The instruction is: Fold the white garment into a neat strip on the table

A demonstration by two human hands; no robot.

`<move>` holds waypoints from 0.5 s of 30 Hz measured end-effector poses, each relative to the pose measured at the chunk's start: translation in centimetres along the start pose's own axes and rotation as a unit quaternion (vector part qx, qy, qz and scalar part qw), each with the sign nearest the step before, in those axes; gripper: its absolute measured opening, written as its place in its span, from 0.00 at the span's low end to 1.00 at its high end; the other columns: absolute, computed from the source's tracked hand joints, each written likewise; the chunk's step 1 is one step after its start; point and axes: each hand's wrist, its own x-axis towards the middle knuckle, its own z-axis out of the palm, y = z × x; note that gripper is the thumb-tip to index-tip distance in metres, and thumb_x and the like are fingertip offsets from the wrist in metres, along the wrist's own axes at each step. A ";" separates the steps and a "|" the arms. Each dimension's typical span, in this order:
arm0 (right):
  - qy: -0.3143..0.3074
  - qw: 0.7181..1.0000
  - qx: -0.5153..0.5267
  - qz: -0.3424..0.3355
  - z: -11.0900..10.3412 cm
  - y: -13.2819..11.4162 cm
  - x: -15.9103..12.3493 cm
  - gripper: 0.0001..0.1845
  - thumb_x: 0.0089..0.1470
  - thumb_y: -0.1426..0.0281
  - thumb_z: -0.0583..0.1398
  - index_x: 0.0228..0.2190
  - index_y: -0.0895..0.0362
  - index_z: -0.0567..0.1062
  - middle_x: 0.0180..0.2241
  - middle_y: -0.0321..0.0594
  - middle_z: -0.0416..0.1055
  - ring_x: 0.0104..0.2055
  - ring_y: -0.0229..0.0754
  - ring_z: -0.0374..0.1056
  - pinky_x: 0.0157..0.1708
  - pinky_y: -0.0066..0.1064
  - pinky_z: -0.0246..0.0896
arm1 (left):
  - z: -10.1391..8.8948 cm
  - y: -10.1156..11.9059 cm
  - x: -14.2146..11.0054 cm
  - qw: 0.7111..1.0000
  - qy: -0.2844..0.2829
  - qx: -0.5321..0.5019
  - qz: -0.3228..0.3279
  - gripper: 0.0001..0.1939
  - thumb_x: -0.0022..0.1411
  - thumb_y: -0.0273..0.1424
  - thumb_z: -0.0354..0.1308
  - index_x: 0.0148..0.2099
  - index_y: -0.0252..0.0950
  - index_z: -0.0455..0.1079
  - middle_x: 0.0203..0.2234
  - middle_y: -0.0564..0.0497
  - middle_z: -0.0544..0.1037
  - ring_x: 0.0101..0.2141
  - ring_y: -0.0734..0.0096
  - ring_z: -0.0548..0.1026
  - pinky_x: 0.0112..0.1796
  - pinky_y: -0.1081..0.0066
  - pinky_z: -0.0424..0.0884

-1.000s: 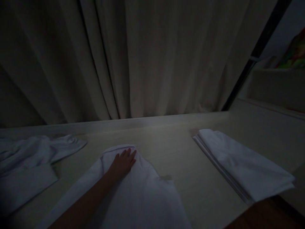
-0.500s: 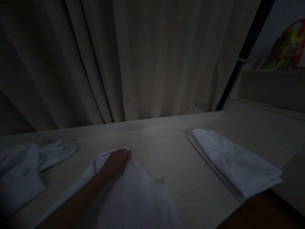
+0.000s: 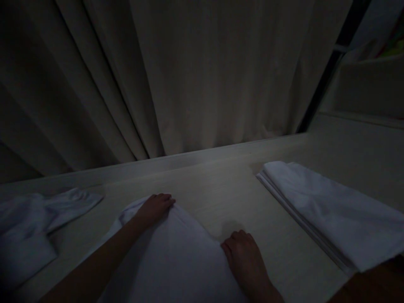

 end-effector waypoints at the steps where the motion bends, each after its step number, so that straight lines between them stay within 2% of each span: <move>1: 0.004 1.000 -0.005 0.004 0.0 0.2 -0.2 0.16 0.61 0.69 0.50 0.29 0.53 0.77 0.30 0.39 0.72 0.37 0.44 0.67 0.41 0.39 0.60 | 0.1 0.2 -0.1 1.000 0.000 -0.001 -0.006 0.20 0.61 0.26 0.41 0.52 0.41 0.67 0.51 0.42 0.72 0.49 0.56 0.70 0.47 0.56 0.65; 4: 0.025 0.999 -0.021 0.009 0.0 0.6 -0.7 0.18 0.61 0.69 0.49 0.28 0.52 0.77 0.29 0.40 0.72 0.36 0.44 0.67 0.40 0.41 0.60 | 0.3 1.0 -0.8 1.000 0.000 -0.010 -0.029 0.23 0.61 0.26 0.39 0.57 0.38 0.62 0.57 0.39 0.67 0.55 0.54 0.66 0.50 0.53 0.63; 8: 0.049 0.998 -0.041 0.021 0.0 1.0 -1.5 0.18 0.60 0.68 0.49 0.32 0.51 0.78 0.30 0.41 0.73 0.36 0.47 0.68 0.39 0.44 0.62 | 0.2 1.9 -1.6 0.998 -0.009 -0.036 -0.053 0.25 0.65 0.34 0.36 0.61 0.35 0.56 0.61 0.39 0.60 0.60 0.53 0.59 0.56 0.50 0.58; 10: 0.083 0.995 -0.043 0.022 0.6 0.8 -1.8 0.17 0.60 0.67 0.49 0.39 0.53 0.77 0.37 0.44 0.75 0.40 0.49 0.69 0.42 0.46 0.64 | 0.3 2.1 -1.6 0.996 -0.018 -0.051 -0.066 0.27 0.66 0.39 0.32 0.61 0.36 0.56 0.62 0.39 0.59 0.61 0.53 0.57 0.57 0.49 0.56; 12: 0.117 0.992 -0.034 -0.012 1.5 0.4 -2.1 0.19 0.60 0.66 0.49 0.48 0.55 0.73 0.47 0.46 0.73 0.48 0.50 0.68 0.48 0.46 0.64 | 0.4 2.1 -1.6 0.995 -0.027 -0.064 -0.076 0.30 0.65 0.44 0.29 0.62 0.36 0.56 0.63 0.40 0.57 0.62 0.53 0.55 0.58 0.47 0.55; 15: 0.107 0.990 -0.021 -0.094 3.3 0.1 -2.7 0.25 0.61 0.62 0.49 0.57 0.56 0.62 0.57 0.44 0.63 0.58 0.48 0.61 0.55 0.44 0.61 | 0.7 1.9 -1.7 0.994 -0.035 -0.074 -0.073 0.37 0.62 0.53 0.31 0.64 0.36 0.51 0.64 0.39 0.52 0.64 0.51 0.50 0.60 0.46 0.51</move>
